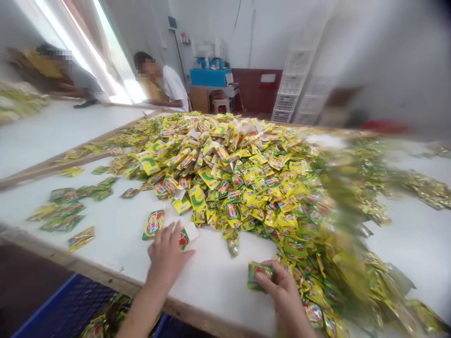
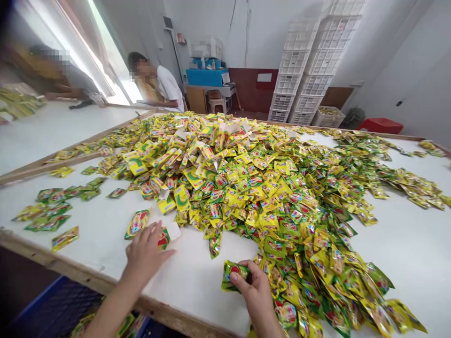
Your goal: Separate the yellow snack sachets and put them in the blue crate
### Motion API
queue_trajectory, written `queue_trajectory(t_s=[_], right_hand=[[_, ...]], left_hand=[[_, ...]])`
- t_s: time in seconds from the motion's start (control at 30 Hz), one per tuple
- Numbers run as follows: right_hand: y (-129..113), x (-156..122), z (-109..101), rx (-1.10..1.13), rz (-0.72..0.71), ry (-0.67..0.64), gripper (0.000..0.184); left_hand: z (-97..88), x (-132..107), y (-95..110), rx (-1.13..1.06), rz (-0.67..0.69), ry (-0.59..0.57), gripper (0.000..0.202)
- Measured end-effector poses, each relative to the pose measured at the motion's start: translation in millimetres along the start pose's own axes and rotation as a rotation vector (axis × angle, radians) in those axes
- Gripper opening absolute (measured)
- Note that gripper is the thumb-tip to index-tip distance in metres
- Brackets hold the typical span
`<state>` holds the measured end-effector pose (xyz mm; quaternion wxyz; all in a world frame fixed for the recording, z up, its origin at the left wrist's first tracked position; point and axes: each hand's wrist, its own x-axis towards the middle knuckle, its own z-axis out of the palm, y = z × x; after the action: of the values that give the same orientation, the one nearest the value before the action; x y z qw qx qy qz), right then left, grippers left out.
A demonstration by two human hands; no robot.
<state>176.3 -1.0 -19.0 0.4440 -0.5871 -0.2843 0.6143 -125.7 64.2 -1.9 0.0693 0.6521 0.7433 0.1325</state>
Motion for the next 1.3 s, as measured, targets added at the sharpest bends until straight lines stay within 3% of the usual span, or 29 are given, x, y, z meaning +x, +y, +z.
queue_trajectory(t_s=[0.07,0.13,0.2,0.33,0.4,0.5,0.6,0.73,0.83,0.9,0.97,1.07,1.1,1.17,1.3], right_hand=[[-8,1,5,-0.081,-0.037,-0.035,0.037],[-22,4,13,-0.142,-0.102,-0.048,0.035],[-39,6,23,-0.173,-0.222,-0.005,0.028],[-64,11,36,-0.370,-0.513,0.091,0.015],[-69,12,32,-0.549,-0.564,0.054,0.014],[-70,13,18,-0.813,-0.493,0.000,0.011],[-75,14,9,-0.997,-0.402,-0.066,0.011],[-92,10,12,-1.163,-0.361,-0.115,0.012],[-107,4,15,-1.267,-0.367,-0.313,0.009],[-114,1,14,-1.240,-0.400,-0.438,0.029],[-115,3,13,-1.171,-0.379,-0.421,0.038],[-110,8,12,-1.092,-0.346,-0.358,0.010],[-108,9,13,-1.082,-0.379,-0.383,0.002],[-104,9,14,-1.090,-0.499,-0.432,0.009],[-87,1,9,-1.123,-0.652,-0.386,0.013]], left_hand=[[-7.9,9,-17,0.134,-0.026,-0.021,0.050],[-10.5,5,-7,0.110,0.030,-0.027,0.043],[-6.7,-11,23,-0.041,0.070,-0.092,0.044],[16.8,-48,94,-0.474,0.080,-0.346,0.050],[33.3,-60,117,-0.561,0.079,-0.338,0.050],[56.0,-72,135,-0.605,0.066,-0.261,0.046],[66.6,-79,143,-0.660,0.014,-0.245,0.043],[59.2,-84,154,-0.715,-0.111,-0.274,0.036],[47.7,-85,153,-0.840,-0.152,-0.378,0.034],[41.5,-85,147,-1.001,-0.153,-0.483,0.032],[38.2,-85,139,-1.184,-0.150,-0.579,0.030],[39.0,-87,128,-1.375,-0.161,-0.715,0.029],[40.4,-89,126,-1.401,-0.154,-0.749,0.027],[43.6,-90,124,-1.417,-0.132,-0.774,0.023],[44.8,-90,128,-1.452,-0.167,-0.767,0.020]])
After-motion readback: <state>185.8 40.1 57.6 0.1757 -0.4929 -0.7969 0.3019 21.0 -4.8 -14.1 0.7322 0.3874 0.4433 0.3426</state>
